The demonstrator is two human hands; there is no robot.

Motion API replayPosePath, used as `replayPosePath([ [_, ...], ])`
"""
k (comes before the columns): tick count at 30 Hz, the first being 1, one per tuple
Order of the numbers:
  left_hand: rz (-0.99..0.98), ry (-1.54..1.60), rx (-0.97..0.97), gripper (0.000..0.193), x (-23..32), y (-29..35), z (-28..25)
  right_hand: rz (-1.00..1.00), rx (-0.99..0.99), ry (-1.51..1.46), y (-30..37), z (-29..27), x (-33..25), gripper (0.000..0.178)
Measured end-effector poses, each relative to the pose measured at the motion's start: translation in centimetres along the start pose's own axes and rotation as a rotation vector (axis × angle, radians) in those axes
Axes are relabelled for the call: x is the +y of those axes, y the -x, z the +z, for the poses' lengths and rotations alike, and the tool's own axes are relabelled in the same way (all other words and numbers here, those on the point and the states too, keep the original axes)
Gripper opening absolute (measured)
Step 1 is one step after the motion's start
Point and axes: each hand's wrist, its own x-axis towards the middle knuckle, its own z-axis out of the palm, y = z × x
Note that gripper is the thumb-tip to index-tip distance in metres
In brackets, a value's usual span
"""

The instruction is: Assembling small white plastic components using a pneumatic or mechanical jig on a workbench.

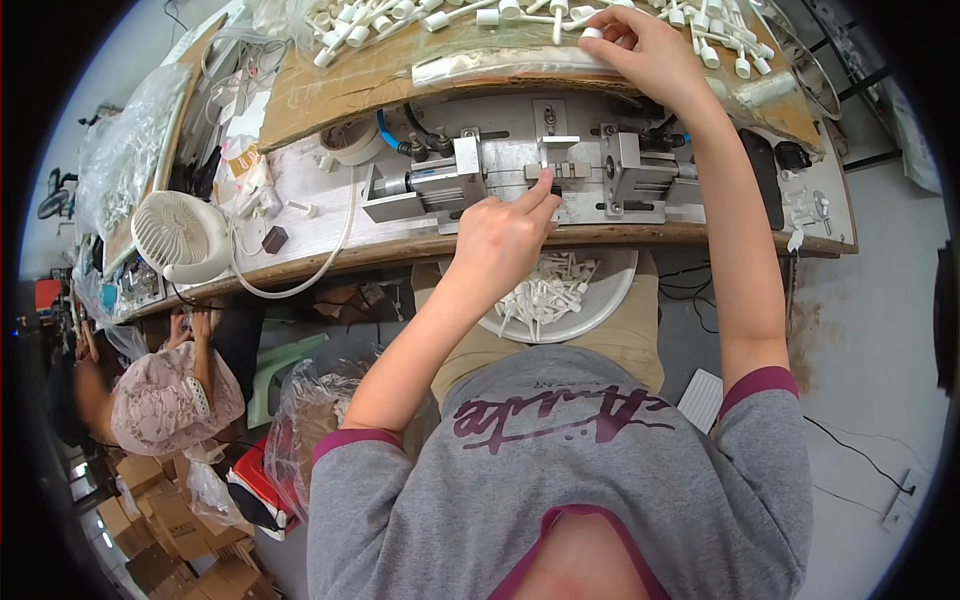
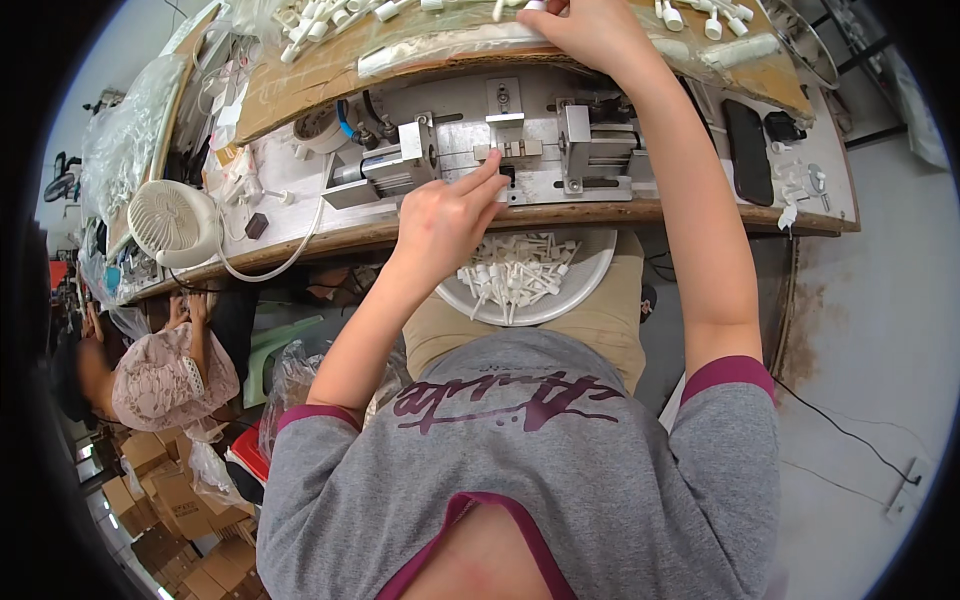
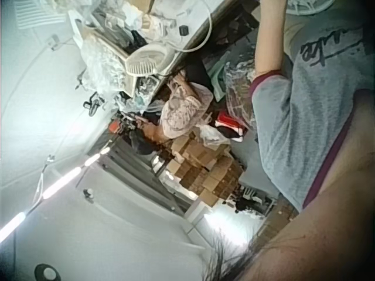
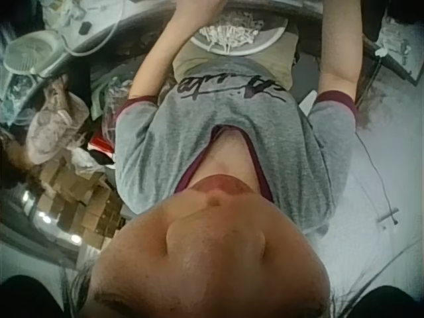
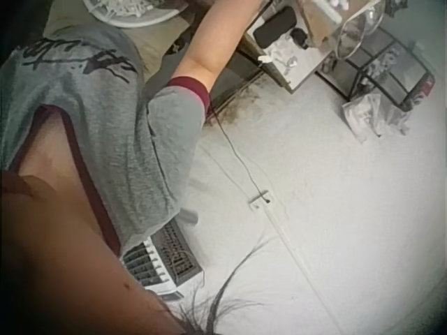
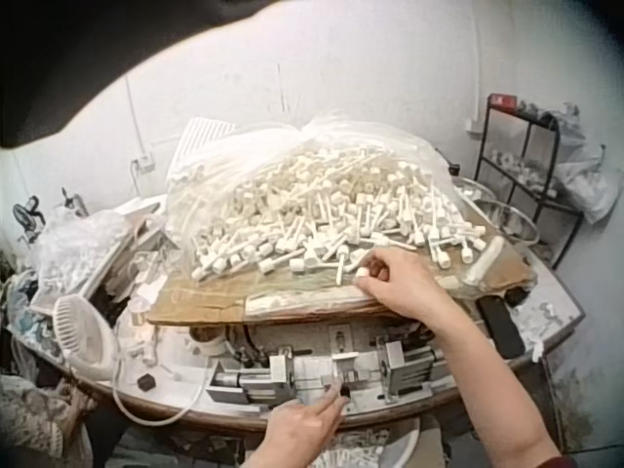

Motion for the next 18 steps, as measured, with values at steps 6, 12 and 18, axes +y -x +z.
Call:
replayPosePath([
  [6, -0.025, -0.044, -0.029, 0.025, 0.6, -0.6, -0.1, -0.055, 0.045, -0.053, -0.4, 0.5, 0.7, 0.028],
  [12, -0.052, -0.01, -0.048, 0.026, 0.5, -0.5, -0.2, -0.348, 0.136, -0.031, 3.7, 1.5, 0.0, 0.024],
  [18, -0.209, 0.222, 0.02, 0.027, -1.1, -3.8, -4.3, -0.529, 0.173, -0.074, 12.0, 2.2, -1.7, 0.024],
])
